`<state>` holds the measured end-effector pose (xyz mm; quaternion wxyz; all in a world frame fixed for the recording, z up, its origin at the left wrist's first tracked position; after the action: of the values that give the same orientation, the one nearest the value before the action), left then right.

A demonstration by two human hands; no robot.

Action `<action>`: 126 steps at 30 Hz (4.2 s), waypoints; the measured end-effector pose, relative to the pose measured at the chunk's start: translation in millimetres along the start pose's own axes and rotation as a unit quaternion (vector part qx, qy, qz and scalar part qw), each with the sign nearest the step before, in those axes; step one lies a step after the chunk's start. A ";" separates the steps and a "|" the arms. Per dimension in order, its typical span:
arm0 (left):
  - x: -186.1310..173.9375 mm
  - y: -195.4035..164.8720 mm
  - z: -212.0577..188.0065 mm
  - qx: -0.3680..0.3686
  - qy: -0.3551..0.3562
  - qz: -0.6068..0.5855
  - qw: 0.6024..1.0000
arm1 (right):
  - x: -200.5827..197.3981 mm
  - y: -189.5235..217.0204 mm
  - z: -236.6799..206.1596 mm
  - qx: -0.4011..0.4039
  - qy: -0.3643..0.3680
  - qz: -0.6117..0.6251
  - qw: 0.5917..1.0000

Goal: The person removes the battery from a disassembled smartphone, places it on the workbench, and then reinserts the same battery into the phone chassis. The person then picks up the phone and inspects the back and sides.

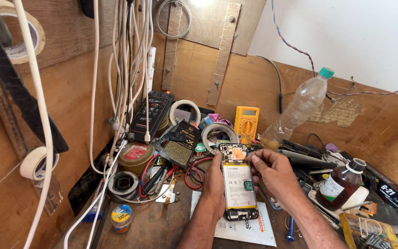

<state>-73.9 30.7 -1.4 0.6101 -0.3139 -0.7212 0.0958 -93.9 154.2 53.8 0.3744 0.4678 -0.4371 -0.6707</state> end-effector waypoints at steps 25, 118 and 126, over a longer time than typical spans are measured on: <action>0.2 15.6 -21.1 0.038 -0.044 -0.036 0.998 | -48.4 44.5 -93.9 -0.137 -0.099 -0.040 0.985; 33.4 34.8 -43.7 0.084 -0.131 0.018 0.988 | -81.2 5.3 -92.5 -0.070 -0.187 -0.196 0.960; 30.9 34.1 -31.7 0.085 -0.126 0.039 0.988 | -78.0 -15.5 -79.4 -0.051 -0.183 -0.123 0.974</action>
<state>-34.4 67.3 13.7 0.5343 -0.2741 -0.7689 0.2196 2.5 211.7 48.4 0.2256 0.3677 -0.4028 -0.8072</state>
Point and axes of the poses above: each hand's wrist, its own z-axis towards the middle knuckle, its own x-axis out of the palm, y = z × x, the point moved 8 cm from there along z, towards the middle knuckle, and after that the axes turned 15 degrees about -y, right-handed, at the moved point
